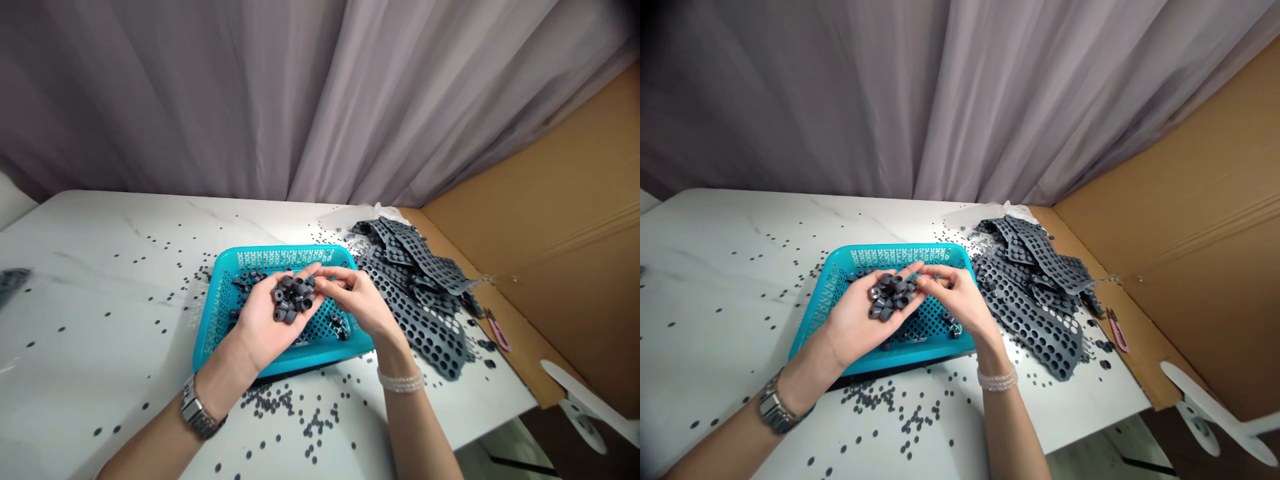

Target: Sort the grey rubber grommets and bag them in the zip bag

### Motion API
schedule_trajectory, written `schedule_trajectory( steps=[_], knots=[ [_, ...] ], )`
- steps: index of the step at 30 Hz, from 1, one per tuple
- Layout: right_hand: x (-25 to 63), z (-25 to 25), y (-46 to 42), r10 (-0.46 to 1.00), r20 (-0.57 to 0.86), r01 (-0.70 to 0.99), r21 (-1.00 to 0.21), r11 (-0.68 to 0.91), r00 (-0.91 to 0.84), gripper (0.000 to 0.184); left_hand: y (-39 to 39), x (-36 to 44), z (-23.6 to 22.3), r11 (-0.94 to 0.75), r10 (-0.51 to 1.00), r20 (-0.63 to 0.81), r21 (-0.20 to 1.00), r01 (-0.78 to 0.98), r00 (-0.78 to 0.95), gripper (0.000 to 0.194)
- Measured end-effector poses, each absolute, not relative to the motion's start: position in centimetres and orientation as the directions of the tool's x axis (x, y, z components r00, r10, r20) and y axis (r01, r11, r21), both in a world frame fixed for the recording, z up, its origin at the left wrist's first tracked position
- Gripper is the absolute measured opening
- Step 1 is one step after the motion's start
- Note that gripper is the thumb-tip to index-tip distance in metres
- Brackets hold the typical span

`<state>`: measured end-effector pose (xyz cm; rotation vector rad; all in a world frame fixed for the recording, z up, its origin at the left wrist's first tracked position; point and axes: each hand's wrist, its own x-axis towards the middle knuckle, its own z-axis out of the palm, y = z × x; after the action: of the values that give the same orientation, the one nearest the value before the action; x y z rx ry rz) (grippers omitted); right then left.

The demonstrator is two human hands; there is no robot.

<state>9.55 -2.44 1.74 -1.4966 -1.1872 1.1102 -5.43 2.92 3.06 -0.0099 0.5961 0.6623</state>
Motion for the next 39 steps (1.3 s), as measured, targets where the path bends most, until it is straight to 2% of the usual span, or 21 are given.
schedule_trajectory(
  steps=[3,6,10,13,23,28,34,39],
  knots=[
    [9.7,1.5,-2.6,0.986,-0.084,0.213,-0.971,-0.113,0.144,0.028,2.9,-5.4,3.0,0.818,0.552,-0.522,0.187,-0.544,0.65,0.042],
    [9.4,1.4,-2.8,0.981,0.013,0.313,-0.948,-0.05,0.196,0.023,3.0,-5.4,3.0,0.824,0.551,-0.501,0.196,-0.532,0.668,0.045],
    [9.0,1.5,-3.2,0.941,0.191,0.574,-0.819,-0.004,0.28,0.015,3.1,-5.5,2.9,0.802,0.581,-0.504,0.22,-0.556,0.639,0.047],
    [8.7,1.5,-3.4,0.938,0.224,0.665,-0.747,-0.009,0.265,0.014,3.1,-5.5,2.8,0.804,0.578,-0.518,0.227,-0.55,0.63,0.047],
    [9.4,2.0,-3.9,0.952,0.206,0.669,-0.743,0.001,0.227,0.028,3.2,-5.7,2.6,0.833,0.546,-0.506,0.237,-0.501,0.668,0.049],
    [10.0,2.1,-4.3,0.968,0.177,0.621,-0.783,0.03,0.177,0.033,3.2,-5.8,2.7,0.832,0.543,-0.505,0.214,-0.512,0.671,0.05],
    [10.4,1.5,-3.8,0.948,0.205,0.589,-0.808,0.023,0.244,0.021,3.0,-5.6,3.5,0.836,0.513,-0.552,0.152,-0.527,0.657,0.05],
    [10.6,1.2,-3.7,0.937,0.22,0.566,-0.824,0.028,0.273,0.021,2.9,-5.3,3.6,0.802,0.545,-0.596,0.167,-0.573,0.589,0.05]
  ],
)
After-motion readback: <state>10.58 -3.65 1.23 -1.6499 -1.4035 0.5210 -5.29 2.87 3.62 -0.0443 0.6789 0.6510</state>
